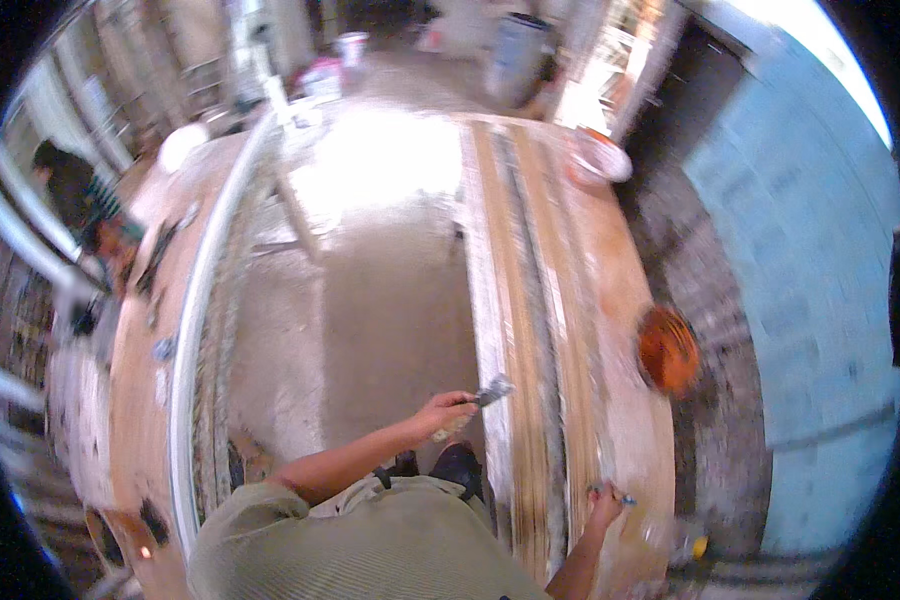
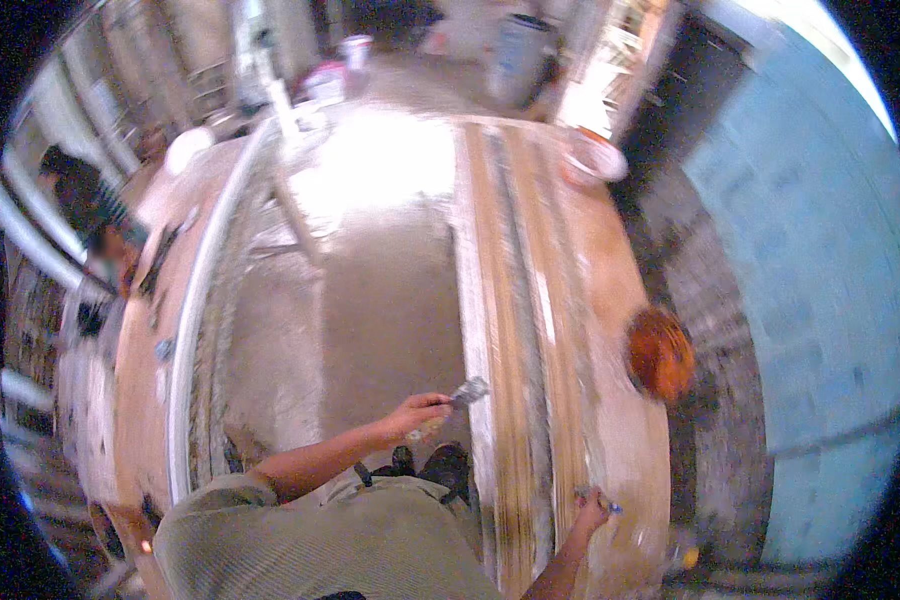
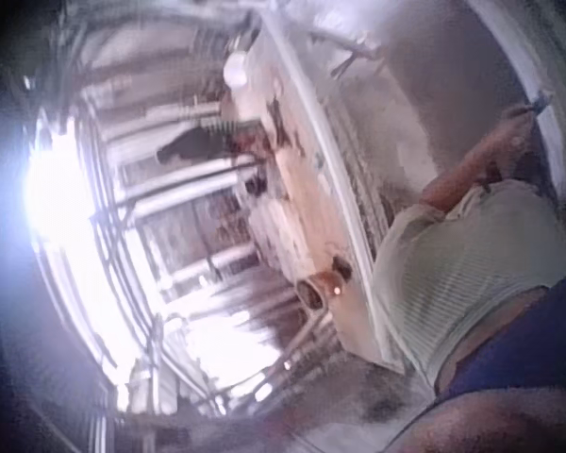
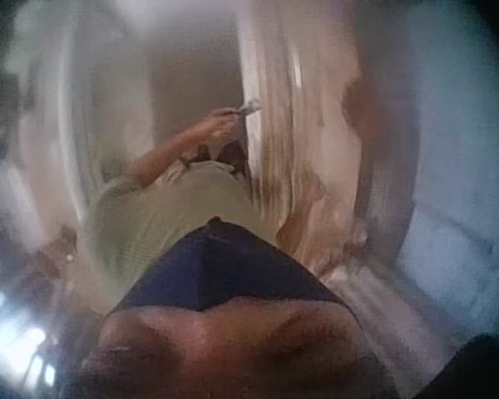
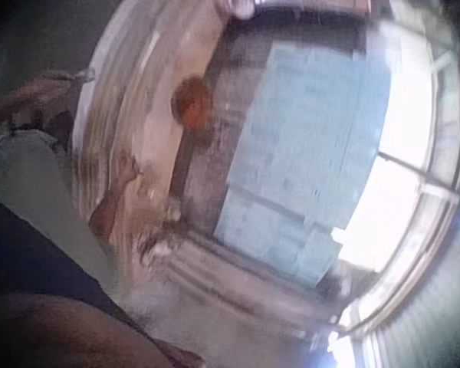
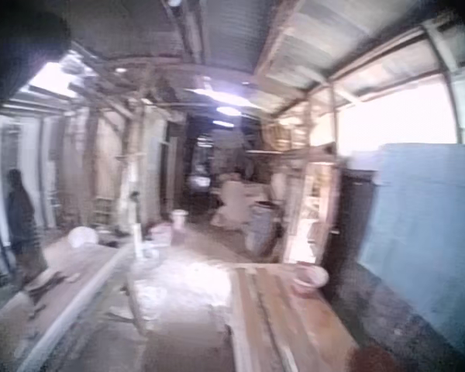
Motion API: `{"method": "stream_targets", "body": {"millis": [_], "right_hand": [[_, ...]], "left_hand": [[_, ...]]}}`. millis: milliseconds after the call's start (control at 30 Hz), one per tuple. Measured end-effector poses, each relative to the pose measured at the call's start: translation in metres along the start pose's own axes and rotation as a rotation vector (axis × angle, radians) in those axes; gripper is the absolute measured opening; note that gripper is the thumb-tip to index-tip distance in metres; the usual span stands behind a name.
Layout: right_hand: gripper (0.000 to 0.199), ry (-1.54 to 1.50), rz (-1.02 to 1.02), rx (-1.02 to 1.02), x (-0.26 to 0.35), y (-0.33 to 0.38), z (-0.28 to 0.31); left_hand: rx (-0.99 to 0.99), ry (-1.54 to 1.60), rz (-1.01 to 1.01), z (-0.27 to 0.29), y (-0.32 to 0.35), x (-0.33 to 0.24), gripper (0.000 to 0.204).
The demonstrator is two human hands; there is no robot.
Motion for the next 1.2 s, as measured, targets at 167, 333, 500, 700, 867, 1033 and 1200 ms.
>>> {"method": "stream_targets", "body": {"millis": [167, 333, 500, 700, 867, 1033, 1200], "right_hand": [[0.025, 0.055, 0.021, 0.112, 0.027, -0.021, -0.147], [0.028, 0.023, 0.130, 0.181, 0.056, -0.044, -0.271], [0.032, -0.073, 0.055, 0.397, 0.083, -0.059, -0.431], [0.034, -0.064, 0.109, 0.560, 0.157, -0.075, -0.660], [0.025, 0.061, 0.199, 0.490, 0.218, -0.086, -0.823], [0.020, 0.159, 0.452, 0.444, 0.259, -0.103, -0.951], [0.020, 0.347, 0.621, 0.302, 0.268, -0.132, -1.068]], "left_hand": [[-0.093, 0.135, -0.006, 0.075, -0.060, -0.029, 0.029], [-0.084, 0.103, -0.035, 0.140, -0.128, -0.067, 0.030], [-0.186, 0.074, 0.039, 0.199, -0.208, -0.156, 0.032], [-0.303, 0.019, 0.038, 0.245, -0.292, -0.280, 0.032], [-0.240, 0.071, 0.005, 0.260, -0.357, -0.334, 0.025], [-0.203, 0.039, 0.082, 0.285, -0.412, -0.358, 0.019], [-0.151, 0.036, 0.130, 0.331, -0.462, -0.399, 0.019]]}}
Point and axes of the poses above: each hand's wrist, its own y-axis away from the middle knuckle, its own z-axis out of the back of the hand, x = y × z, the point moved 8 cm from there along -y, towards the middle knuckle, and after that the axes turned 3 degrees about -y, right-handed, at the moved point
